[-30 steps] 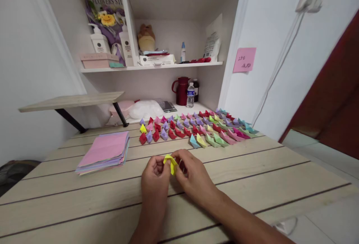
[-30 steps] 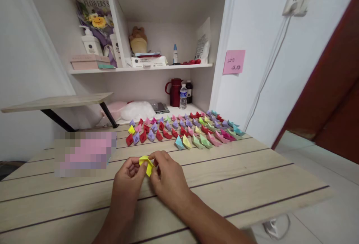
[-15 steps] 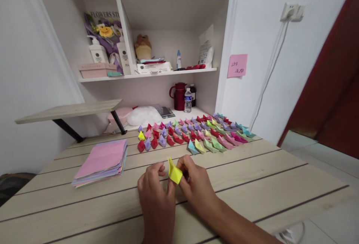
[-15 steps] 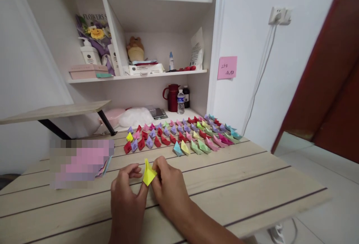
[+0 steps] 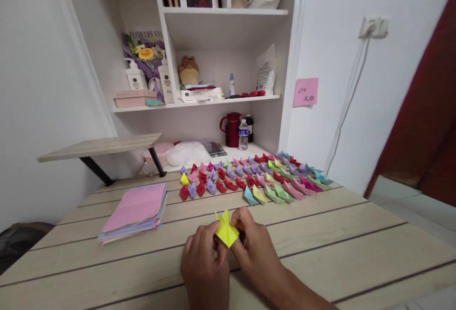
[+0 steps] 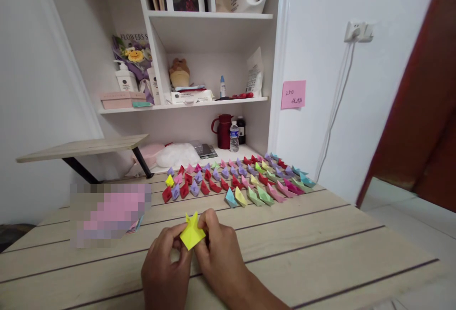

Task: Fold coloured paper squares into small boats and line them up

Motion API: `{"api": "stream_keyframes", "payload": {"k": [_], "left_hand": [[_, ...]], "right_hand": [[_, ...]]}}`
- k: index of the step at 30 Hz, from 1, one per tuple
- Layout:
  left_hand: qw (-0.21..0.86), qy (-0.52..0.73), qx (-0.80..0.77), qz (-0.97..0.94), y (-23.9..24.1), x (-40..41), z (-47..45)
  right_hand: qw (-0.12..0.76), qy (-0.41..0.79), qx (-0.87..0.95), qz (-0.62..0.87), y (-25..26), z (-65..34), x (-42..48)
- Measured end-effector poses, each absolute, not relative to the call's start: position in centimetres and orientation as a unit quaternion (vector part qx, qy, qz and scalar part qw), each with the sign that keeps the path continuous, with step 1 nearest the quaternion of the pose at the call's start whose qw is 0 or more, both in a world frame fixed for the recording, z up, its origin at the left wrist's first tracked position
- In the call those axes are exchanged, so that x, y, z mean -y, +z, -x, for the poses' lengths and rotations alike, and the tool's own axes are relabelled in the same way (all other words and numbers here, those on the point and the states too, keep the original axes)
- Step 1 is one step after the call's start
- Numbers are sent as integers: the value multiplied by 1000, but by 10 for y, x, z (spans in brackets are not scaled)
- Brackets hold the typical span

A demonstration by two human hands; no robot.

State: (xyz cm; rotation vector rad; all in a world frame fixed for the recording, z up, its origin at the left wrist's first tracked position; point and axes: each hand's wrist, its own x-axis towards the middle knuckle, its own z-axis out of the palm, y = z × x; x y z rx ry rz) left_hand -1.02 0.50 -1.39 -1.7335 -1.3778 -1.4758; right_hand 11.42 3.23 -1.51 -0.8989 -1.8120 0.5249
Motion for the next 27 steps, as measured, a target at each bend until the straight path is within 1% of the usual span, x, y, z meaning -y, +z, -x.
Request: {"api": "stream_keyframes", "payload": {"k": [9,11,14,17,19,22,27], "left_hand": [[173,-560,473,658,-17,-11,10],[129,-552,475,672,-19,-11,10],[33,-555,478,679,-22,-11,9],[-38,-583,479,656,-24,-11,7],[-47,-599,485,636,-24,-11,5],[-26,-605,505,615,-22,-10,4],[3,-571,542,616,-20,-10,7]], "right_hand": [[506,186,756,370,-13,-116,-32],[501,157,771,361,-13,-117,-32],[502,125,784,343,-14,-117,-32],[515,145,780,325,-12,-117,-31],[521,176,770,325,-11,-117,-30],[517,212,760,331,-12,-118,-30],[502,223,770,324,-11,-117,-30]]}}
